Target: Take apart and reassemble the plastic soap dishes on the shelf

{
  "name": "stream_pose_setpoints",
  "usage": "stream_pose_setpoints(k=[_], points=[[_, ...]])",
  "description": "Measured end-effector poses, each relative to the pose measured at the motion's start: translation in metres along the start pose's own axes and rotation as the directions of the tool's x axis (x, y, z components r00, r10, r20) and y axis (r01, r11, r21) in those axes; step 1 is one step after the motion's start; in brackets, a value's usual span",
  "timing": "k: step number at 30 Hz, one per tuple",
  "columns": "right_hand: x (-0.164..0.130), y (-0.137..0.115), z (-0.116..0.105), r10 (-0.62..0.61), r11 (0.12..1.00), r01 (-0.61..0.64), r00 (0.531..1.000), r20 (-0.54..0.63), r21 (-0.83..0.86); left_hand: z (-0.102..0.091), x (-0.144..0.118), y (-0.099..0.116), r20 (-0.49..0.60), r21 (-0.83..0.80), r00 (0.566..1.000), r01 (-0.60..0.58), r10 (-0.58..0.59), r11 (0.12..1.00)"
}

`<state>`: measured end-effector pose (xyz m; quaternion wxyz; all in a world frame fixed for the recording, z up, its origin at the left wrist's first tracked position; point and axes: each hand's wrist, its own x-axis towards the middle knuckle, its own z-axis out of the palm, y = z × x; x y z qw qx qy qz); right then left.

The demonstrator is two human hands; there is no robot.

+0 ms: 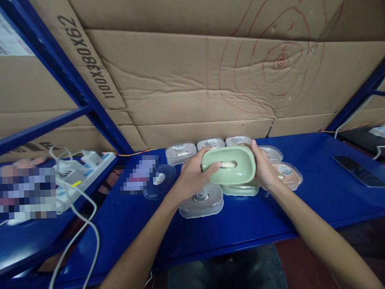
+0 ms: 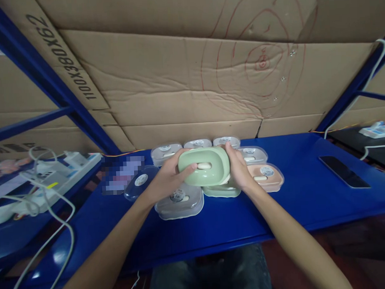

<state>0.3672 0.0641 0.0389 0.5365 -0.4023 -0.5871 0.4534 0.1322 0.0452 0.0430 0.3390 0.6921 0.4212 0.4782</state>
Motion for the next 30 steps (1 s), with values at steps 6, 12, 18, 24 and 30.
stream_pose_setpoints(k=[6,12,18,24,30], points=[[0.002,-0.010,0.006,-0.006,0.990,-0.009,0.994,0.105,0.138,-0.001,0.000,0.006,-0.027,-0.155,0.998,0.057,-0.062,0.986],[0.001,-0.009,0.009,0.062,0.951,-0.073,0.997,0.045,0.300,-0.002,0.001,0.005,0.026,-0.209,0.994,0.111,-0.107,0.972],[-0.003,-0.011,0.016,0.181,0.893,-0.169,0.983,0.012,0.416,-0.001,0.000,0.001,-0.022,0.195,0.997,-0.063,0.068,0.979],[-0.006,-0.012,0.019,0.128,0.913,-0.171,0.982,0.137,0.371,0.000,-0.004,0.009,-0.026,0.205,0.996,0.084,-0.080,0.975],[-0.010,-0.001,0.018,0.091,0.956,-0.116,0.990,0.105,0.270,0.002,-0.004,0.003,-0.103,0.387,0.979,-0.122,0.174,0.914]])
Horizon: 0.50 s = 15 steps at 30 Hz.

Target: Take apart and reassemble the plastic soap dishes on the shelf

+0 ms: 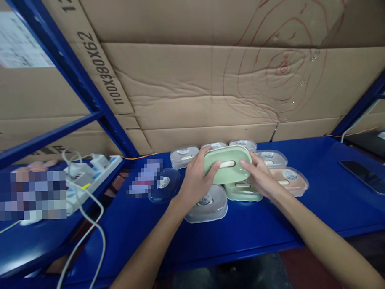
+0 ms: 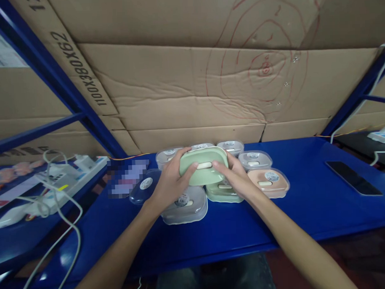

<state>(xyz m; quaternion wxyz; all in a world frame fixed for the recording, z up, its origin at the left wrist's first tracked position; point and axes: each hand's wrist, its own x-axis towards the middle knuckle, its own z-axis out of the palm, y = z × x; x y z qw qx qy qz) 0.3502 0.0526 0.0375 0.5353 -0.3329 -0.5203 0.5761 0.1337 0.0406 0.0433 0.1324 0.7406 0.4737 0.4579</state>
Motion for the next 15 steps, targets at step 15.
stream_pose_setpoints(k=[15], points=[[0.024,-0.003,-0.032,-0.063,0.997,0.071,0.917,-0.394,0.006,-0.101,-0.048,-0.034,-0.030,0.688,0.937,0.271,-0.347,0.673]])
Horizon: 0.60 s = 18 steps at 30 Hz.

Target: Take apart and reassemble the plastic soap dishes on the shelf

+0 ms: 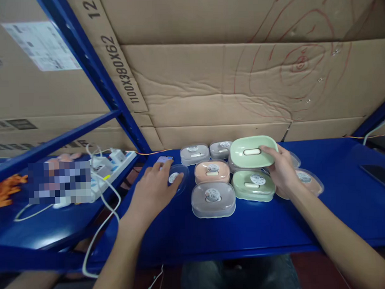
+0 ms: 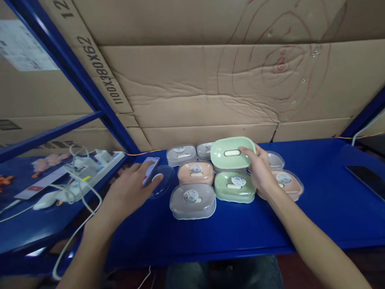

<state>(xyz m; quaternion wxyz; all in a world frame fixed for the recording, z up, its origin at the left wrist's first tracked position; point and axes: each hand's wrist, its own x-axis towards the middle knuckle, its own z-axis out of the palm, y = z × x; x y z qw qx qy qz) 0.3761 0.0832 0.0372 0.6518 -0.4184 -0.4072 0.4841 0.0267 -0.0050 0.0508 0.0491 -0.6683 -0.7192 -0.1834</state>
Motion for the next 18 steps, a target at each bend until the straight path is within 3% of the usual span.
stream_pose_setpoints(k=[2,4,7,12,18], points=[[-0.003,0.000,0.003,0.010,1.000,-0.009,1.000,0.022,-0.022,0.010,-0.009,-0.005,0.138,0.114,0.989,0.037,-0.053,0.993],[-0.006,-0.001,0.006,0.008,0.999,-0.006,0.999,0.034,-0.038,0.022,-0.014,-0.002,0.180,0.183,0.981,0.045,-0.078,0.982],[-0.007,-0.001,0.006,-0.041,0.998,0.043,0.998,0.050,-0.049,0.034,-0.019,0.008,0.173,0.234,0.981,0.050,-0.092,0.971],[-0.001,0.005,-0.002,-0.113,0.990,0.117,0.993,0.045,-0.076,0.037,-0.028,0.017,0.136,0.254,0.987,0.053,-0.090,0.966],[0.000,0.008,-0.006,-0.131,0.985,0.139,0.988,0.077,-0.103,0.034,-0.029,0.004,0.060,0.133,0.996,0.062,-0.070,0.989]])
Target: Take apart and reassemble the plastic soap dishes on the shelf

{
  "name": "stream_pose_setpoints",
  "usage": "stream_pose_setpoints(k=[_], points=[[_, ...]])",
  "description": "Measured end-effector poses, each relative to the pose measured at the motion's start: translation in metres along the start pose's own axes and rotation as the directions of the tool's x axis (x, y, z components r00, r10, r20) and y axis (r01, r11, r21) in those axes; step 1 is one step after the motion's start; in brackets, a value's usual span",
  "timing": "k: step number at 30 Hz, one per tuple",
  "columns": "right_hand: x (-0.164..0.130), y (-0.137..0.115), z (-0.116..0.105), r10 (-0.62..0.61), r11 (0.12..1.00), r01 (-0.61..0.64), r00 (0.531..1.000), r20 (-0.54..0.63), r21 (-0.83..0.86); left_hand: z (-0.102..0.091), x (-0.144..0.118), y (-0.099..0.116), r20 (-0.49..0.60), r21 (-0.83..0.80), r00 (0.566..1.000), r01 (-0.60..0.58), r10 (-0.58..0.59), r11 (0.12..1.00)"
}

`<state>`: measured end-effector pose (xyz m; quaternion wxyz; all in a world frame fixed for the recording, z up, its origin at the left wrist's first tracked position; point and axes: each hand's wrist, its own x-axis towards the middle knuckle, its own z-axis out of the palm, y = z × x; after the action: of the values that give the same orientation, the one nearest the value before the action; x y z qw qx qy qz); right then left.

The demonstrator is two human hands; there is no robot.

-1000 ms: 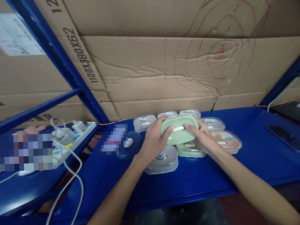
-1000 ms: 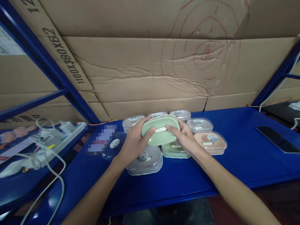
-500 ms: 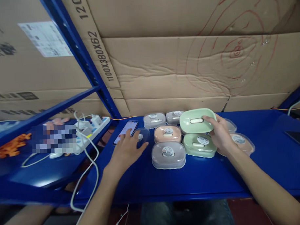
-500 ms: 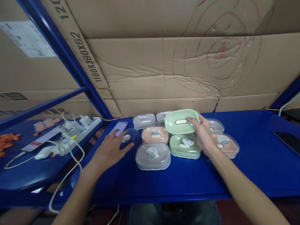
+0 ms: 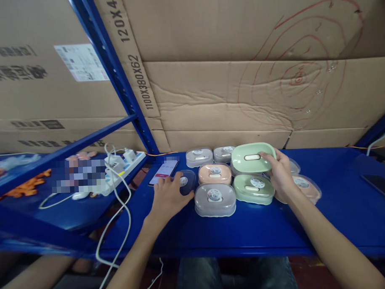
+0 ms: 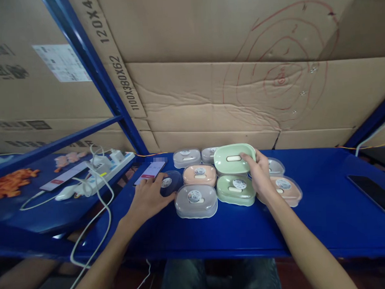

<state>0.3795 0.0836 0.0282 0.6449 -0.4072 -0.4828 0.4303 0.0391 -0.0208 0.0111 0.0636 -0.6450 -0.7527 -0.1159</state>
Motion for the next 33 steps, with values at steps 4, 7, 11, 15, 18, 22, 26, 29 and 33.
stream_pose_setpoints(k=[4,7,11,15,18,22,26,29,33], points=[[-0.002,-0.003,0.003,0.028,1.000,-0.028,1.000,0.010,0.008,-0.019,0.015,-0.012,-0.123,-0.327,0.992,-0.031,-0.010,0.944],[-0.004,-0.005,0.009,0.078,0.997,-0.079,0.996,0.036,0.021,-0.045,0.026,0.005,-0.240,-0.606,0.969,-0.200,0.063,0.770],[-0.006,-0.005,0.017,0.203,0.973,-0.207,0.978,0.053,0.103,-0.068,0.036,0.064,-0.400,-0.645,0.855,-0.518,0.330,0.561],[-0.007,-0.007,0.022,0.256,0.938,-0.272,0.961,0.102,0.214,-0.058,0.046,0.113,-0.320,-0.613,0.757,-0.624,0.569,0.486],[-0.008,-0.012,0.024,0.214,0.941,-0.248,0.963,0.165,0.229,-0.043,0.054,0.124,-0.270,-0.663,0.738,-0.609,0.619,0.436],[-0.008,-0.013,0.023,0.181,0.956,-0.222,0.961,0.209,0.190,-0.034,0.058,0.119,-0.290,-0.687,0.700,-0.627,0.653,0.368],[-0.008,-0.008,0.020,0.186,0.955,-0.224,0.962,0.199,0.193,-0.036,0.055,0.114,-0.312,-0.670,0.665,-0.660,0.678,0.340],[-0.008,-0.004,0.018,0.185,0.968,-0.211,0.966,0.181,0.139,-0.035,0.053,0.112,-0.301,-0.674,0.667,-0.654,0.682,0.343],[-0.008,-0.005,0.018,0.164,0.974,-0.187,0.971,0.173,0.124,-0.027,0.052,0.111,-0.296,-0.721,0.704,-0.608,0.646,0.333]])
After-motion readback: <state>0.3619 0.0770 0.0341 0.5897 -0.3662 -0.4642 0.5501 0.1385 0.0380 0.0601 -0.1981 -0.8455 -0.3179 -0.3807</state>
